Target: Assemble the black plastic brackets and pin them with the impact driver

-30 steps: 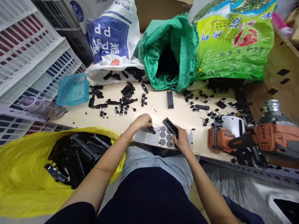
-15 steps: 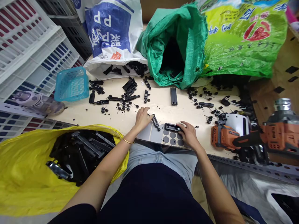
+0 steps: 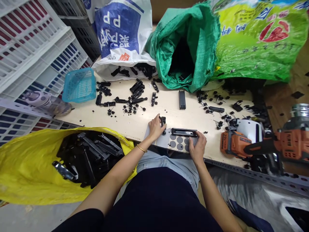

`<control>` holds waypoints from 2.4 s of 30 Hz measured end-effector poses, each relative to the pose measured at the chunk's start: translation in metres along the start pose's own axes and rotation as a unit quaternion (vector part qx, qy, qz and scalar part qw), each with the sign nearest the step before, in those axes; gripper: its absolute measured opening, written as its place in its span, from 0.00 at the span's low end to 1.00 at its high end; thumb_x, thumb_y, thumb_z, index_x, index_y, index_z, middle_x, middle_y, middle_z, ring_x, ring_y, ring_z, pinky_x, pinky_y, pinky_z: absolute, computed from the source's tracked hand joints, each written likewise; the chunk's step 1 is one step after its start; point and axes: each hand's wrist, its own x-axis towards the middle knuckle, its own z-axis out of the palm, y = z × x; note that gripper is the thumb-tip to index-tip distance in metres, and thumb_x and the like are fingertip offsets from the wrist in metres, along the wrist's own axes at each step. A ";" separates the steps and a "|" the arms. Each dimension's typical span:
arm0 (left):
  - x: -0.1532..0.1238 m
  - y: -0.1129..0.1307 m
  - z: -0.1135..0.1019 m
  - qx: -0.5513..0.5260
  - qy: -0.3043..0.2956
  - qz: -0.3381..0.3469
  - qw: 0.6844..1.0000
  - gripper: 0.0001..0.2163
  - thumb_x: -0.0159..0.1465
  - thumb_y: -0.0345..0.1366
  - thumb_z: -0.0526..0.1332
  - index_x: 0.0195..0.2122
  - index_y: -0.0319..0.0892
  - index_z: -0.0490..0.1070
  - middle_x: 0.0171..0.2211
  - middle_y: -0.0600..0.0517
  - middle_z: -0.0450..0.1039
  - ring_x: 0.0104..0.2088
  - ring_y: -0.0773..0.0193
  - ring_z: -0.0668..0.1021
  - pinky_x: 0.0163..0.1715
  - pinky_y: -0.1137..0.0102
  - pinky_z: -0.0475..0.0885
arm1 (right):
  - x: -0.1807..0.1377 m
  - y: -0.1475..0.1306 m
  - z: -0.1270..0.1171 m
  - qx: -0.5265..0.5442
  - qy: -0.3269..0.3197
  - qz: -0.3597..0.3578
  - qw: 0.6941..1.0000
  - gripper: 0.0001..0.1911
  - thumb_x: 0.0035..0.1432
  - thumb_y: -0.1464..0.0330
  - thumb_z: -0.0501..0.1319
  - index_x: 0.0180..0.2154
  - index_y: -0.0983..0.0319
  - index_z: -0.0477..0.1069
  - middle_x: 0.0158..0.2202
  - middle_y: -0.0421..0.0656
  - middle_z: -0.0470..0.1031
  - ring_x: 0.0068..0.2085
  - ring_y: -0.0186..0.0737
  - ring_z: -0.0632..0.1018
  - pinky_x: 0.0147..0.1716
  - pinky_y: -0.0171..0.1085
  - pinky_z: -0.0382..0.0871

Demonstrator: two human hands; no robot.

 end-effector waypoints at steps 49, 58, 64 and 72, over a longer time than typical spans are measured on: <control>-0.034 0.018 -0.057 -0.560 -0.121 -0.135 0.809 0.20 0.62 0.52 0.51 0.38 0.39 0.70 0.22 0.56 0.61 0.18 0.73 0.60 0.15 0.76 0.51 | 0.079 -0.084 0.004 0.492 -0.147 0.307 0.801 0.20 0.40 0.55 0.70 0.22 0.62 0.65 0.18 0.36 0.69 0.18 0.25 0.66 0.17 0.28 0.63; -0.022 0.042 -0.025 -0.190 -0.035 0.063 0.979 0.06 0.55 0.35 0.64 0.33 0.41 0.71 0.29 0.55 0.73 0.30 0.68 0.72 0.33 0.74 0.65 | 0.067 -0.086 0.021 0.449 -0.120 0.332 0.821 0.18 0.43 0.56 0.67 0.22 0.60 0.64 0.17 0.37 0.71 0.19 0.30 0.71 0.19 0.30 0.64; -0.020 0.039 -0.017 -0.113 -0.079 0.121 0.983 0.04 0.57 0.31 0.61 0.33 0.41 0.73 0.31 0.53 0.75 0.32 0.65 0.75 0.34 0.73 0.66 | 0.057 -0.080 0.019 0.426 -0.104 0.296 0.849 0.17 0.45 0.56 0.66 0.24 0.60 0.65 0.18 0.36 0.71 0.20 0.32 0.73 0.22 0.31 0.67; -0.012 0.038 -0.013 -0.074 -0.112 0.115 0.984 0.05 0.55 0.31 0.63 0.33 0.40 0.74 0.27 0.53 0.74 0.29 0.65 0.74 0.30 0.74 0.64 | 0.053 -0.075 0.022 0.455 -0.114 0.323 0.822 0.19 0.41 0.55 0.69 0.23 0.61 0.65 0.18 0.38 0.73 0.19 0.30 0.72 0.20 0.29 0.65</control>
